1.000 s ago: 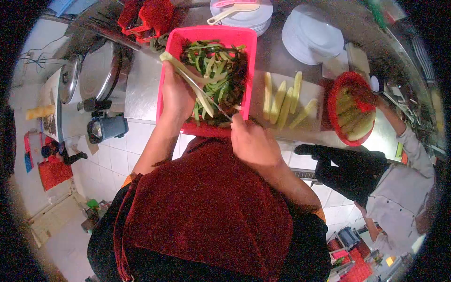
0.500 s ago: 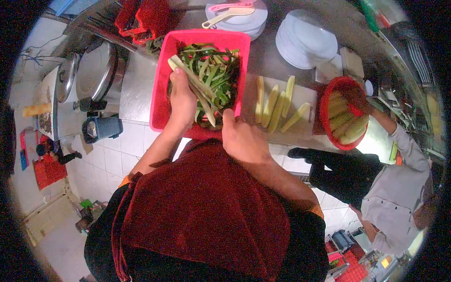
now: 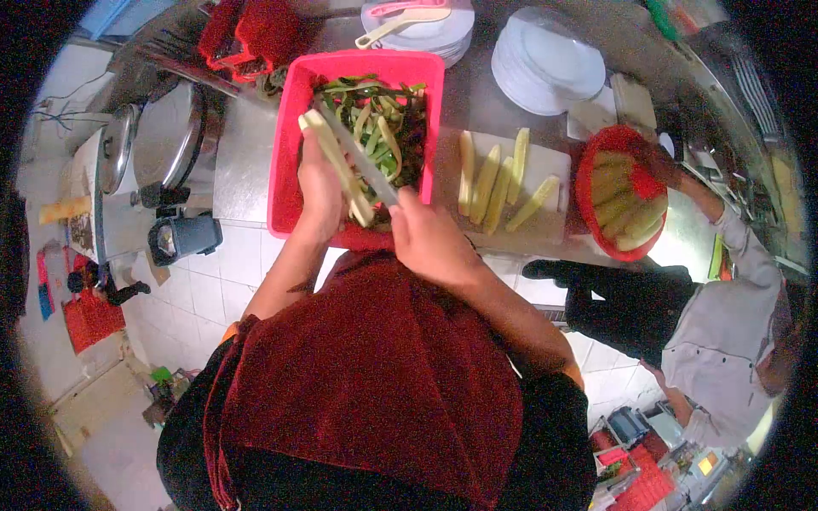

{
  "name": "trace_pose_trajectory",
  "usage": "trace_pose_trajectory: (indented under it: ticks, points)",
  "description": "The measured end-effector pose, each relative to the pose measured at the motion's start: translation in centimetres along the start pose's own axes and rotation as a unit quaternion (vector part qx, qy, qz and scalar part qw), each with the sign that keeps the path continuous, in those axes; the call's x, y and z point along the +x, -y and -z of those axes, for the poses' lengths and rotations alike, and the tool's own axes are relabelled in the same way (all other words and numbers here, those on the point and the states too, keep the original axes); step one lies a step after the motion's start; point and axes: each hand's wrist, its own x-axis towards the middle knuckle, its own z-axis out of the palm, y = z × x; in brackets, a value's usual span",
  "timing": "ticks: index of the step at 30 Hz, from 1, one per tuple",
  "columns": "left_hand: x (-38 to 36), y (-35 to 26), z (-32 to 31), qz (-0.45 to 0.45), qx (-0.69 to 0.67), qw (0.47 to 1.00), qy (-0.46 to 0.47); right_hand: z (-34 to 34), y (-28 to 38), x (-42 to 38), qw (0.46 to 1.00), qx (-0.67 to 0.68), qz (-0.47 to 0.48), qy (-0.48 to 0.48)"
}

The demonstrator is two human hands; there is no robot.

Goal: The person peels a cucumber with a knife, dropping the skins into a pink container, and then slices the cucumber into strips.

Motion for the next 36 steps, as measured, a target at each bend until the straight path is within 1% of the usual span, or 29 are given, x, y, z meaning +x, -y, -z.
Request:
trace_pose_trajectory:
  ticks: [2,3,4,6,9,10,11,12,14,15,16,18,19,20,21,22,23,25,26,27,28,29,30,31,32,33,34,35,36]
  points:
    - [0.9,-0.1,1.6,0.058,-0.134,0.984,0.103,-0.3,-1.6,0.4,0.969,0.238,0.001,-0.062]
    - [1.1,-0.4,2.3,0.076,-0.138,0.977,0.144,0.7,-1.1,0.6,0.897,0.421,-0.137,0.008]
    - [0.9,-0.5,2.5,0.079,-0.138,0.977,0.143,2.1,-0.6,0.9,0.858,0.472,-0.199,0.021]
    - [0.4,-1.1,2.0,0.118,-0.127,0.969,0.176,1.4,-1.0,1.6,0.854,0.486,-0.170,-0.069]
    - [-1.5,-1.1,-0.1,0.136,-0.154,0.964,0.168,0.8,-0.7,3.0,0.891,0.433,-0.119,-0.072]
    - [-1.8,-0.5,-0.6,0.141,-0.180,0.958,0.171,-0.2,-0.9,3.0,0.912,0.395,-0.061,-0.095]
    - [-2.0,0.0,-1.0,0.132,-0.131,0.975,0.119,-1.4,-1.8,3.3,0.935,0.317,0.035,-0.155]
    - [-1.9,0.4,-1.2,0.135,-0.127,0.974,0.127,-2.2,-2.3,3.7,0.940,0.232,0.130,-0.212]
    - [-1.6,1.2,-1.3,0.055,-0.068,0.984,0.157,-2.9,-3.2,3.0,0.935,0.247,0.111,-0.228]
    - [-1.2,1.4,-1.0,0.042,-0.048,0.983,0.175,-1.8,-2.4,2.1,0.916,0.364,-0.002,-0.168]
    - [-0.8,1.5,-1.3,0.022,-0.015,0.988,0.153,-0.7,-1.6,1.4,0.868,0.472,-0.114,-0.102]
    - [-0.1,0.5,-2.0,-0.002,0.069,0.988,0.136,1.1,-1.0,0.6,0.862,0.480,-0.132,-0.094]
    - [1.2,0.6,-2.2,-0.050,0.079,0.991,0.101,1.4,-1.1,0.0,0.876,0.459,-0.128,-0.079]
    - [4.4,1.3,-1.4,-0.163,0.149,0.969,0.111,1.6,-1.5,-0.5,0.888,0.437,-0.126,-0.066]
    - [7.7,1.9,-1.3,-0.192,0.031,0.976,0.095,1.6,-2.2,-1.1,0.886,0.439,-0.131,-0.074]
    - [10.1,1.0,-0.9,-0.268,0.081,0.958,0.056,1.5,-3.1,-1.8,0.905,0.402,-0.089,-0.108]
    - [11.4,-0.5,-0.4,-0.434,0.328,0.838,-0.045,2.0,-4.1,-2.5,0.920,0.361,-0.051,-0.143]
    - [11.4,-2.6,-0.5,-0.426,0.461,0.778,-0.010,5.2,-4.8,-4.9,0.919,0.343,-0.099,-0.167]
    - [12.9,-2.2,1.3,-0.332,0.587,0.733,0.090,6.6,-5.4,-6.3,0.917,0.330,-0.141,-0.174]
    - [15.1,-1.6,3.8,-0.241,0.722,0.590,0.271,7.5,-6.5,-7.7,0.914,0.309,-0.130,-0.227]
    - [11.5,-4.0,1.6,-0.151,0.776,0.481,0.379,8.0,-9.0,-9.1,0.931,0.213,-0.062,-0.290]
    - [7.6,-6.2,-1.0,-0.054,0.806,0.355,0.471,9.3,-9.1,-10.5,0.895,0.299,-0.157,-0.292]
    - [6.7,-4.9,-2.1,-0.057,0.806,0.350,0.474,10.5,-10.8,-11.5,0.914,0.062,-0.137,-0.378]
    - [6.2,-3.3,-2.7,-0.097,0.777,0.464,0.414,11.5,-11.6,-12.9,0.877,0.124,-0.294,-0.360]
    - [5.1,-1.9,-3.7,-0.133,0.733,0.570,0.347,12.5,-14.3,-14.0,0.881,-0.002,-0.325,-0.343]
    - [3.0,-0.8,-6.0,-0.151,0.681,0.609,0.377,14.4,-14.2,-13.8,0.865,0.059,-0.337,-0.367]
    - [0.8,0.5,-8.7,-0.170,0.625,0.646,0.405,15.1,-16.1,-14.1,0.861,-0.016,-0.337,-0.380]
    - [0.1,3.2,-10.4,-0.179,0.606,0.635,0.444,16.0,-18.0,-15.1,0.853,-0.091,-0.332,-0.392]
    - [0.0,6.6,-11.6,-0.188,0.586,0.624,0.481,16.8,-19.1,-16.1,0.854,-0.092,-0.329,-0.393]
